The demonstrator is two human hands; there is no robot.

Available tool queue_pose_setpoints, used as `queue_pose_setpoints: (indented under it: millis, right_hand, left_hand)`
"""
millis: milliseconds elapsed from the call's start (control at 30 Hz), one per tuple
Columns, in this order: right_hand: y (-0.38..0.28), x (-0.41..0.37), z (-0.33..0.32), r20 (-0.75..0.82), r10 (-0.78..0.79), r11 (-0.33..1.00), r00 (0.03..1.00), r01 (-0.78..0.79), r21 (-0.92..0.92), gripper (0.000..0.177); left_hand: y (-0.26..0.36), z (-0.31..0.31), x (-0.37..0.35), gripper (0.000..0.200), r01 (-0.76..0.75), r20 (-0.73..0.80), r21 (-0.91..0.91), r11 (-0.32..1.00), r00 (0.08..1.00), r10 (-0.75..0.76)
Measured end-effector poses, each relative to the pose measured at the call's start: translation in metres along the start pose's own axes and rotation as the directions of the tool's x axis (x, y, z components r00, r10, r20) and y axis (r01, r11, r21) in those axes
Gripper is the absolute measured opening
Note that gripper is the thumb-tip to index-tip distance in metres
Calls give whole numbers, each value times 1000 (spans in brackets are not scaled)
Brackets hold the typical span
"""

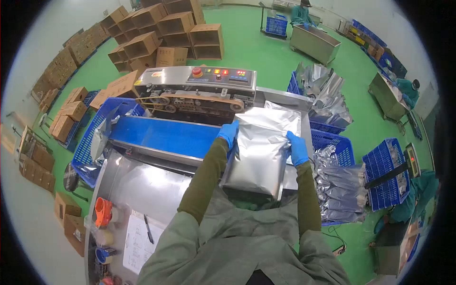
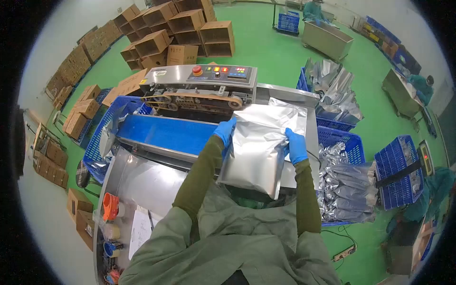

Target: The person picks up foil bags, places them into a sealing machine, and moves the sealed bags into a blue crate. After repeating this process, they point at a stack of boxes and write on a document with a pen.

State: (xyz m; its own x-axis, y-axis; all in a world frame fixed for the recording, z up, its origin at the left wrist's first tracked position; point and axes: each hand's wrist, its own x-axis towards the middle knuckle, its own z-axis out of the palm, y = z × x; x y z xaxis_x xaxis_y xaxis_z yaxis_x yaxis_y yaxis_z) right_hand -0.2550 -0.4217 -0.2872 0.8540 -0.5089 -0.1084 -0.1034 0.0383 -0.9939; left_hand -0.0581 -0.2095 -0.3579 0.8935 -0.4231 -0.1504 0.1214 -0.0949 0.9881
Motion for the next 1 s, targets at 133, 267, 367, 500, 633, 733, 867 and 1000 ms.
queue_pose_setpoints:
  millis: [133, 267, 367, 500, 633, 733, 867, 1000]
  right_hand:
    - [3, 17, 30, 28, -19, 999, 999, 18, 44, 31]
    - [-22, -6, 61, 170, 80, 985, 982, -105, 139, 27]
    - [-18, -26, 26, 501, 76, 915, 862, -260, 308, 28]
    - [-16, -95, 5, -49, 113, 993, 992, -115, -42, 24]
    - [21, -109, -49, -97, 325, 945, 941, -327, -6, 24]
    - [-22, -116, -13, -210, 284, 927, 935, -324, -189, 21]
    - [-21, -68, -11, -148, 188, 943, 971, -221, -248, 24]
    - [-51, -66, 31, -36, -111, 924, 993, 90, -371, 30]
  left_hand:
    - [11, -27, 20, 58, 162, -173, 240, 957, 977, -122]
    - [-12, -73, 32, 56, 160, -128, 22, 987, 980, -156]
    - [73, -121, -66, 43, -36, -298, 635, 771, 910, 288]
    - [106, -222, -147, 34, -104, -426, 702, 705, 732, 532]
    - [83, -321, -165, 33, 61, -278, 936, 346, 732, 622]
    - [69, -389, -160, 31, -71, 248, 952, -299, 752, 611]
    - [31, -559, -152, 35, 148, -443, 832, 535, 758, 479]
    - [67, -637, -170, 35, 689, -665, 725, 22, 691, 283]
